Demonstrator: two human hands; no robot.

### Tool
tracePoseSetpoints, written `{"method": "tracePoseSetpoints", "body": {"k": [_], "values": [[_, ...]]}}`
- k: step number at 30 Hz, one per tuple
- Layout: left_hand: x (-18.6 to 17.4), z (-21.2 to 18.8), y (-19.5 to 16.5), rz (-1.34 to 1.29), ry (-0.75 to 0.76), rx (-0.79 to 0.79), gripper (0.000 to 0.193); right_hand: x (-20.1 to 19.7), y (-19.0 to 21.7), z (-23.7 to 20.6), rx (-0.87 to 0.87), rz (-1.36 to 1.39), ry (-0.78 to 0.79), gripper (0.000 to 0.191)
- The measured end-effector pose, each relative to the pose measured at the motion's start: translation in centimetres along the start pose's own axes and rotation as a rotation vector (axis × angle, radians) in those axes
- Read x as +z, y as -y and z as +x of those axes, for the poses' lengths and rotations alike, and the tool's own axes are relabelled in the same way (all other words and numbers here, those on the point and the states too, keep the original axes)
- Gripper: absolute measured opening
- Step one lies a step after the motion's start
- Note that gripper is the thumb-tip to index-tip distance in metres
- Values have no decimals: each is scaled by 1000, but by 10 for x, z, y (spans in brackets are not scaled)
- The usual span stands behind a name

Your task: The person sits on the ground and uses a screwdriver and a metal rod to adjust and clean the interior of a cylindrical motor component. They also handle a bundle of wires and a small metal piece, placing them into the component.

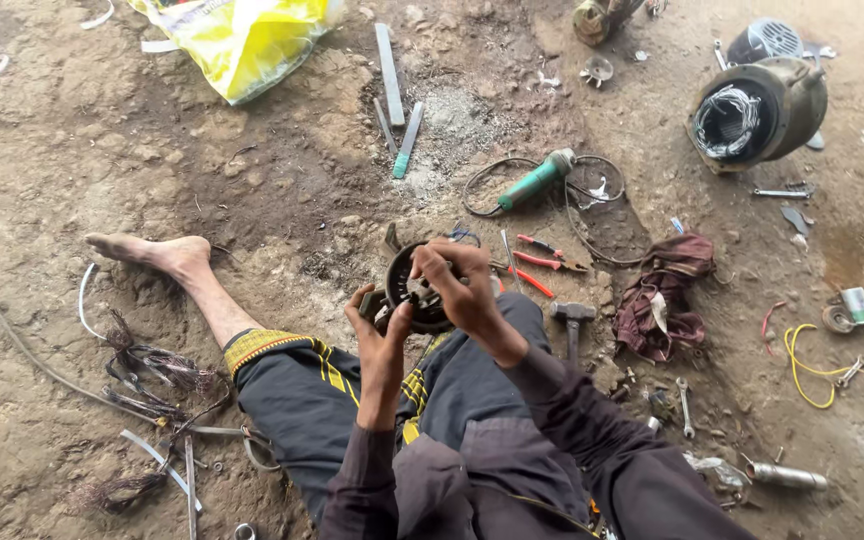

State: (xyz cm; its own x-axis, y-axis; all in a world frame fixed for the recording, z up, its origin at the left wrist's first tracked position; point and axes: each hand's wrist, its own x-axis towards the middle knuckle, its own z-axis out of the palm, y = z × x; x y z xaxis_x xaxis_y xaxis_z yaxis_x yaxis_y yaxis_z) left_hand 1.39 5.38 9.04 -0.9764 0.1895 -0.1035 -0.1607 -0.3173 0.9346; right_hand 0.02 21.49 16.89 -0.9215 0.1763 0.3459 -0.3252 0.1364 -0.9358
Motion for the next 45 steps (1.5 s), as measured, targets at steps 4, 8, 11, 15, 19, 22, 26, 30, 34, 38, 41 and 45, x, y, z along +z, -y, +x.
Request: {"method": "tracePoseSetpoints", "body": {"k": [4, 8, 11, 15, 19, 22, 26, 30, 34, 38, 41, 45], "values": [[-12, 23, 34, -160, -61, -138, 72, 31, -35, 15, -7, -118, -15, 30], [-25, 32, 59, -134, -135, -108, 72, 37, -53, 13, -38, -203, -58, 30], [-34, 30, 58, -74, -104, -115, 72, 36, -53, 8, -1, -172, -16, 33], [-37, 19, 48, -120, -97, -185, 74, 40, -46, -2, -14, -214, -19, 37], [-25, 2, 35, -92, -151, -164, 78, 40, -33, -12, 66, -75, -56, 37], [-12, -6, 16, -2, -154, -35, 74, 36, -14, -9, 35, 12, -92, 38], [-4, -18, -19, 55, -52, 20, 73, 23, 21, -7, -32, -32, -69, 37], [-5, -8, -27, 104, -2, 48, 74, 11, 31, -3, -29, -32, -47, 42], [-11, 19, 7, -67, -97, -180, 78, 30, -4, 16, -12, -135, -104, 37], [-19, 37, 48, -108, -104, -89, 73, 35, -41, 20, 25, -73, -52, 33], [-25, 31, 62, -124, -118, -162, 72, 31, -54, 10, 21, -115, -34, 31], [-28, 23, 60, -89, -58, -157, 70, 29, -60, 0, 28, -157, -60, 30]]}}
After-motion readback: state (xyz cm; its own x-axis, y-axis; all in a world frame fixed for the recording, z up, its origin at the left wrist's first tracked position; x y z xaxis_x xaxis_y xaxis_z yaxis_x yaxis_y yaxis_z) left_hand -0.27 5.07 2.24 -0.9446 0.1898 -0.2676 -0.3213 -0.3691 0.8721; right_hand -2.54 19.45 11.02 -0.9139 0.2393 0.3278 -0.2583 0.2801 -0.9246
